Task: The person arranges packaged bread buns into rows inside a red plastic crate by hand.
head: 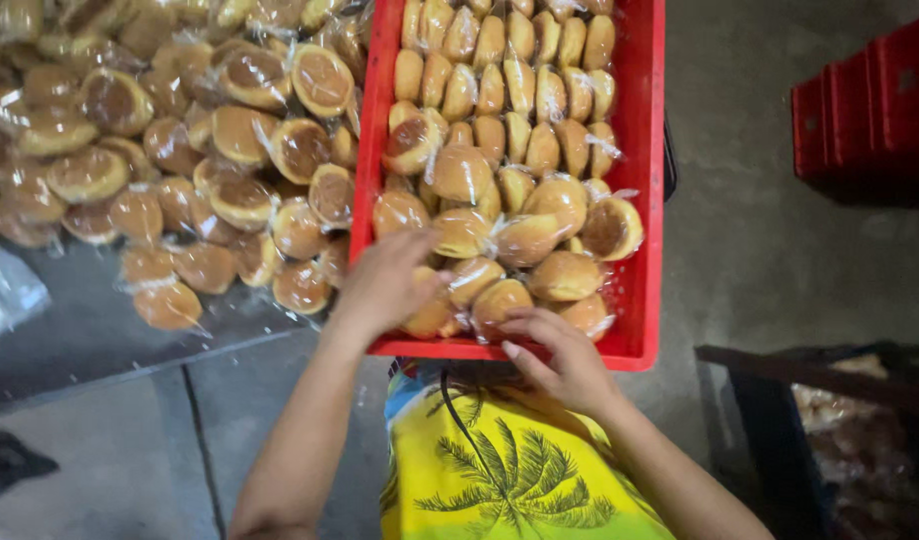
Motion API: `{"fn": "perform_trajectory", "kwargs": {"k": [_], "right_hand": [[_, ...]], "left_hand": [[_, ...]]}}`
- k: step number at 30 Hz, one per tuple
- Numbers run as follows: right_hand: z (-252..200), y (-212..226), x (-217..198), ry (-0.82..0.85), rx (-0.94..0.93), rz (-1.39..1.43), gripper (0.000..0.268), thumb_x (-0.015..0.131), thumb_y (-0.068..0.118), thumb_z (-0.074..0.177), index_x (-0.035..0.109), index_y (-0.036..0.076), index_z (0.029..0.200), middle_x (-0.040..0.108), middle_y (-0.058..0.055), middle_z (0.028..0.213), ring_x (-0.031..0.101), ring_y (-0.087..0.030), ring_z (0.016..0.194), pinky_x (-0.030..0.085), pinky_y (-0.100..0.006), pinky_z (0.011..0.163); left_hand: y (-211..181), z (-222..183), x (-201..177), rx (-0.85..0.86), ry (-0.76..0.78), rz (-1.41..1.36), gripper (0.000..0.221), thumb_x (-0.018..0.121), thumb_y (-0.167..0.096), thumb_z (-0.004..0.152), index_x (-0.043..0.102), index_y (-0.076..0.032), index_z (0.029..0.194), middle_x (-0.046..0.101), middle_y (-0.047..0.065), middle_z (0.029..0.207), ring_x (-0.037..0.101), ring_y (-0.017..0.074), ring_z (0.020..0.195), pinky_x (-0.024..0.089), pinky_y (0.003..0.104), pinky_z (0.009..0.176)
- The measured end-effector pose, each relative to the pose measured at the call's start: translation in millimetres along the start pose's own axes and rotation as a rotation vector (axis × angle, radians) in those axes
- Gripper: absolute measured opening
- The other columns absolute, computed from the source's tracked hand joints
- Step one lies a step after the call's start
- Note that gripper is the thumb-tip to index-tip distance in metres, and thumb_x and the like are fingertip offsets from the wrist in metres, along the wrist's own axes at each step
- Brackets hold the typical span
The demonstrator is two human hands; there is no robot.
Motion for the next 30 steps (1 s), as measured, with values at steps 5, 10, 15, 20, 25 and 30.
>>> {"fn": "perform_trajectory", "kwargs": {"k": [5, 10, 15, 20, 25, 30], "right_hand": [[21.3, 22.6, 33.3, -0.121, 0.162, 0.097, 0.03, 0.068, 0.024, 0.095, 0.07, 0.006, 0.119, 0.068, -0.013, 0.13, 0.067, -0.029, 0.121, 0.053, -0.039, 0.099], [53.3, 32.7, 40.2, -0.124, 0.163, -0.288, 0.032, 0.067, 0.029, 0.094, 0.07, 0.01, 0.118, 0.069, -0.013, 0.123, 0.066, -0.035, 0.113, 0.053, -0.047, 0.094], [76.0, 25.8, 34.6, -0.08, 0.389, -0.283, 0.038, 0.068, 0.037, 0.092, 0.066, 0.016, 0.124, 0.067, -0.012, 0.115, 0.069, -0.035, 0.104, 0.056, -0.047, 0.086], [119.2, -8.8, 5.3, -0.083, 0.291, -0.343, 0.059, 0.07, 0.033, 0.09, 0.054, 0.016, 0.144, 0.057, -0.021, 0.13, 0.068, -0.04, 0.102, 0.056, -0.051, 0.084], [173.5, -20.3, -44.5, -0.15, 0.147, -0.372, 0.043, 0.067, 0.02, 0.096, 0.061, 0.012, 0.138, 0.055, -0.022, 0.147, 0.071, -0.035, 0.105, 0.058, -0.045, 0.09], [150.1, -0.6, -55.6, -0.216, 0.034, -0.447, 0.036, 0.074, 0.023, 0.097, 0.066, 0.01, 0.13, 0.065, -0.018, 0.128, 0.069, -0.039, 0.111, 0.058, -0.046, 0.094]], "left_hand": [[10.5, 4.0, -5.4, 0.087, 0.344, 0.018, 0.062, 0.081, -0.045, 0.077, 0.065, -0.007, 0.124, 0.062, 0.017, 0.13, 0.059, 0.0381, 0.121, 0.048, 0.048, 0.102], [10.5, 11.4, -2.1, 0.136, 0.534, 0.141, 0.076, 0.084, -0.056, 0.071, 0.061, -0.007, 0.123, 0.062, 0.017, 0.123, 0.059, 0.0362, 0.119, 0.045, 0.052, 0.102], [33.4, 32.4, 30.3, 0.131, 0.667, 0.088, 0.083, 0.085, -0.049, 0.07, 0.052, -0.003, 0.13, 0.06, 0.02, 0.13, 0.061, 0.0392, 0.117, 0.049, 0.05, 0.101], [66.5, 84.8, 61.5, 0.307, 0.406, -0.073, 0.075, 0.086, -0.022, 0.065, 0.053, -0.001, 0.129, 0.057, 0.025, 0.13, 0.057, 0.0458, 0.118, 0.048, 0.051, 0.102], [51.9, 128.5, 38.8, 0.382, 0.047, 0.005, 0.062, 0.077, -0.014, 0.079, 0.057, -0.007, 0.137, 0.055, 0.021, 0.138, 0.054, 0.0431, 0.124, 0.045, 0.049, 0.105], [26.7, 95.4, -19.8, 0.332, -0.137, 0.005, 0.038, 0.076, -0.02, 0.092, 0.064, -0.009, 0.126, 0.063, 0.014, 0.131, 0.062, 0.0384, 0.121, 0.05, 0.047, 0.105]]}}
Point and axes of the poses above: each hand's wrist, its own z-axis towards the middle knuckle, its own x-axis out of the palm, y = z × x, the point moved 1 cm from there along z, towards the middle knuckle
